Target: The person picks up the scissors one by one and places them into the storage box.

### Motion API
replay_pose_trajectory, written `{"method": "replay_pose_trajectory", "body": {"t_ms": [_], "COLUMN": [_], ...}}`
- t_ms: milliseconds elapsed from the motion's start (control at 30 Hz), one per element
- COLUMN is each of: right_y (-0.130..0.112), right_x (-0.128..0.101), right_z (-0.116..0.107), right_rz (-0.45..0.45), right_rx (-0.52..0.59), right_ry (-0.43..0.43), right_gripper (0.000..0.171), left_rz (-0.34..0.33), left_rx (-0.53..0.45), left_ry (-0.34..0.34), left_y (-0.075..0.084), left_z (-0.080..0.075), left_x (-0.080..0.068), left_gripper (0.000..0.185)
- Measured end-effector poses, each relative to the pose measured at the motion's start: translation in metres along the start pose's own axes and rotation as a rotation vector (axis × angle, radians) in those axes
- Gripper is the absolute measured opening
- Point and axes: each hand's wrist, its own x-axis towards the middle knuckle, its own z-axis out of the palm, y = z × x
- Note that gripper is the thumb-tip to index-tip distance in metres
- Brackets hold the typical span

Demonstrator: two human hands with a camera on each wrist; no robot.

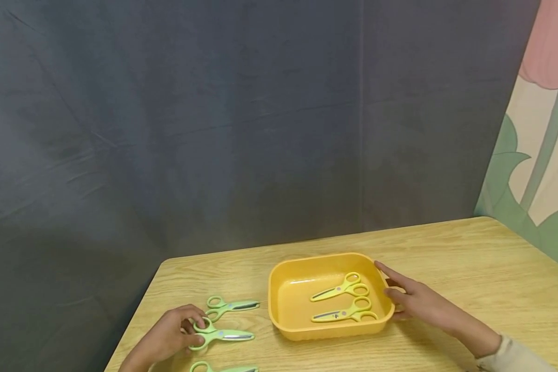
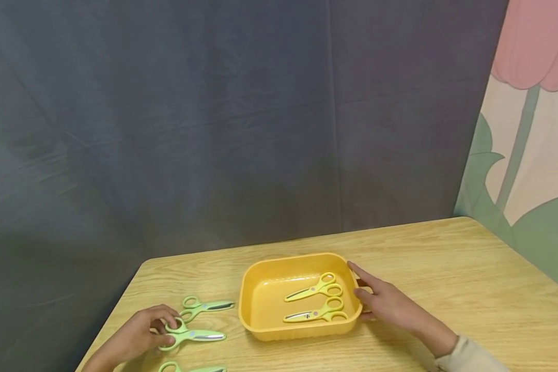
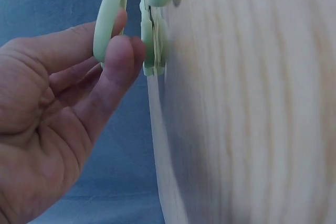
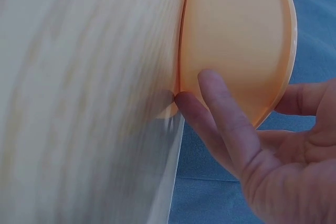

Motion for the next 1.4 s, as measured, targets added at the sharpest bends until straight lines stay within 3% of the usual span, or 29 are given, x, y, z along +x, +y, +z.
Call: {"method": "replay_pose_trajectory", "body": {"t_ms": [300, 400, 700, 1400], "right_y": [0.002, 0.001, 0.0, -0.001], "right_x": [0.0, 0.0, -0.001, 0.0], "right_z": [0.001, 0.002, 0.003, 0.001], "right_rz": [-0.009, -0.006, 0.001, -0.019], "right_rx": [-0.005, -0.012, -0.03, -0.003], "right_ry": [-0.004, 0.005, 0.027, 0.011], "right_gripper": [0.069, 0.069, 0.068, 0.068], "left_rz": [-0.083, -0.073, -0.015, -0.062], "left_rx": [0.018, 0.049, 0.175, 0.109], "left_ry": [0.059, 0.077, 0.213, 0.297], "left_y": [0.0, 0.001, 0.007, 0.012], "left_z": [0.003, 0.004, 0.005, 0.004], "left_x": [0.002, 0.002, 0.001, 0.001], "left_gripper": [0.024, 0.023, 0.02, 0.022]}}
